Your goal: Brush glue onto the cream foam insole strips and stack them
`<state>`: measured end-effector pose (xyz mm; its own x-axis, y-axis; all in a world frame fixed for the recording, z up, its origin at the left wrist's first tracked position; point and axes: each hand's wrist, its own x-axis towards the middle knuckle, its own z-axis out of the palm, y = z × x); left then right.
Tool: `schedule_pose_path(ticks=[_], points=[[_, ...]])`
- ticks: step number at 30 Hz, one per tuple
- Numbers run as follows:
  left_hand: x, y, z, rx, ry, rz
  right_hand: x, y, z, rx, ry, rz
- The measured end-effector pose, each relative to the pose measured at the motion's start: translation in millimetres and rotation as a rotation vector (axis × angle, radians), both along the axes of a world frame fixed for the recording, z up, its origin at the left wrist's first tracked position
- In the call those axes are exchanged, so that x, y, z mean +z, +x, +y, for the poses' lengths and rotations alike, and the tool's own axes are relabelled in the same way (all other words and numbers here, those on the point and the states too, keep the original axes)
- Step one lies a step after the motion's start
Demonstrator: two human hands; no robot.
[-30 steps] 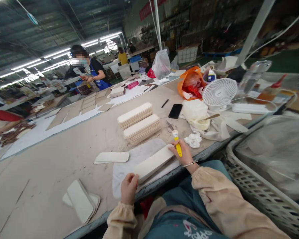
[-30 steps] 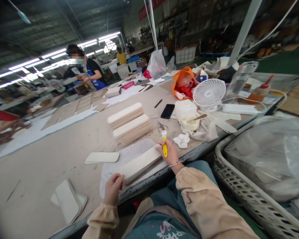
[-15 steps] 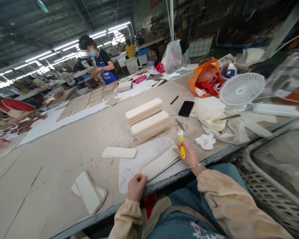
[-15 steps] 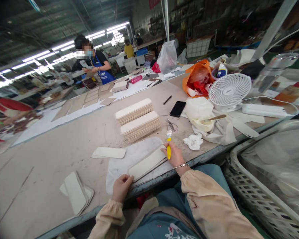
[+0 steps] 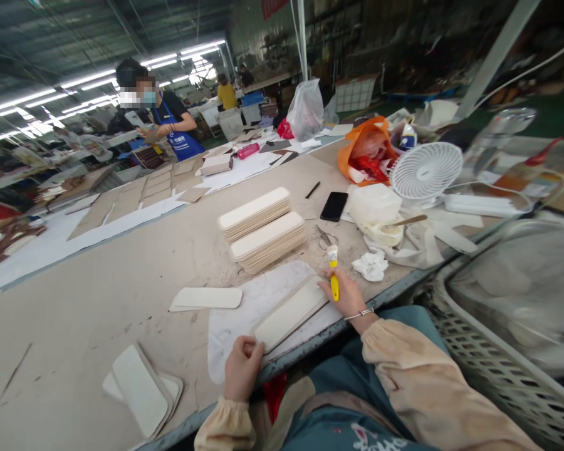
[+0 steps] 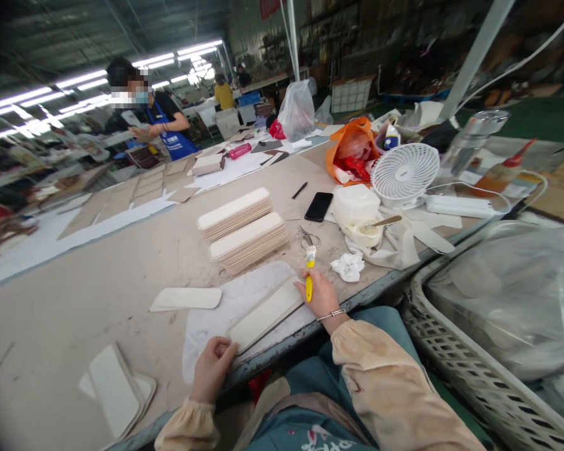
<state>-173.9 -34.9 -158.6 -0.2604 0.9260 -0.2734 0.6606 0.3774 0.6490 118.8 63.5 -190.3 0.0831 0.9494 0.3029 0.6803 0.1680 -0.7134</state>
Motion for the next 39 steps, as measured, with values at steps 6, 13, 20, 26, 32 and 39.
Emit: schedule_pose_path(ticks=[6,13,20,26,32,39], points=[[14.4,0.4,14.4,-0.188,0.212,0.230,3.2,2.4,-2.9,0.033,-0.060,-0.021],[26.7,37.7,51.4,-0.585,0.240,0.539,9.9,0.8,-5.7,0.004,-0.133,-0.088],[23.2,58.5,60.1,-0.681,0.208,0.584,14.0,4.7,-14.3,-0.029,-0.199,-0.118],[18.6,59.7,56.7,-0.680,0.188,0.579,12.6,2.6,-14.2,-0.010,-0.196,-0.104],[17.8,61.3,56.7,-0.672,0.183,0.571,9.7,2.9,-13.9,-0.010,-0.174,-0.028],[17.1,61.2,57.4,-0.665,0.190,0.555,11.0,3.4,-15.1,-0.017,-0.170,-0.043]])
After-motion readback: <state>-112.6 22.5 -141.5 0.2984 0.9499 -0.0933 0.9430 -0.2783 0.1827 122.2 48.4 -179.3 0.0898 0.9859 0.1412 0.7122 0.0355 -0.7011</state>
